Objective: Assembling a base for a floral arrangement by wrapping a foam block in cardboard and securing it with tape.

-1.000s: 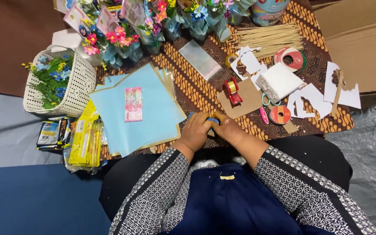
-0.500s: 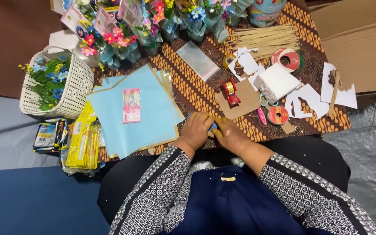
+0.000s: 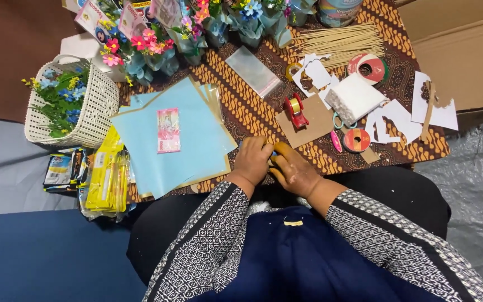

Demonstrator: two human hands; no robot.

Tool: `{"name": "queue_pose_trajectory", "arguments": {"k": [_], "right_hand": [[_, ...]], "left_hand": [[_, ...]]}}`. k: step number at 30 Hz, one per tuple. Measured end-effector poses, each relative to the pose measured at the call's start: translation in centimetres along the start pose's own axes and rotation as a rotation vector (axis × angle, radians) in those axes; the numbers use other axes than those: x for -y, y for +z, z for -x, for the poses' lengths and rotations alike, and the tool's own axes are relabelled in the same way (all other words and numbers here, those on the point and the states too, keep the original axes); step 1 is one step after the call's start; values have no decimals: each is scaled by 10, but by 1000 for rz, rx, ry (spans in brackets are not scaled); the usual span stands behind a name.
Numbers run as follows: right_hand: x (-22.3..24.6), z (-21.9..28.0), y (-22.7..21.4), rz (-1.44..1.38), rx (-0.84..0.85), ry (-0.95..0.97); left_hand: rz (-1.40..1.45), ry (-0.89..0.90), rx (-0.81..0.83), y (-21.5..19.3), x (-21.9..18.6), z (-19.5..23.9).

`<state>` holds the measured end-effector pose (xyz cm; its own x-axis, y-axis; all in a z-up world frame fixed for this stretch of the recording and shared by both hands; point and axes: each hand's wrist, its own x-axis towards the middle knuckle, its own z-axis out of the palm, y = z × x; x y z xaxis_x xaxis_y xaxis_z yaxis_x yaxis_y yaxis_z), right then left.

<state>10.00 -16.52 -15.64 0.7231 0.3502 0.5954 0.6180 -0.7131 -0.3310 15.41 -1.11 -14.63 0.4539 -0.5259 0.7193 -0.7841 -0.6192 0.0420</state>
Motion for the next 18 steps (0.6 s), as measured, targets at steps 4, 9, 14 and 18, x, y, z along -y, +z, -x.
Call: {"name": "queue_pose_trajectory", "arguments": {"k": [4,9,14,18], "right_hand": [[2,-11,-5,29,-102,-109],[1,-11,-7,43,-125,-112],[-2,-10,-4,-12,-110,-81],[3,-13,-9,-62,-114,-51]], "left_hand": [[13,0,8,0,3,2],[134,-48,153,-9,6,4],[74,74,225,-27,5,-6],[35,94,164,-27,2,-3]]}}
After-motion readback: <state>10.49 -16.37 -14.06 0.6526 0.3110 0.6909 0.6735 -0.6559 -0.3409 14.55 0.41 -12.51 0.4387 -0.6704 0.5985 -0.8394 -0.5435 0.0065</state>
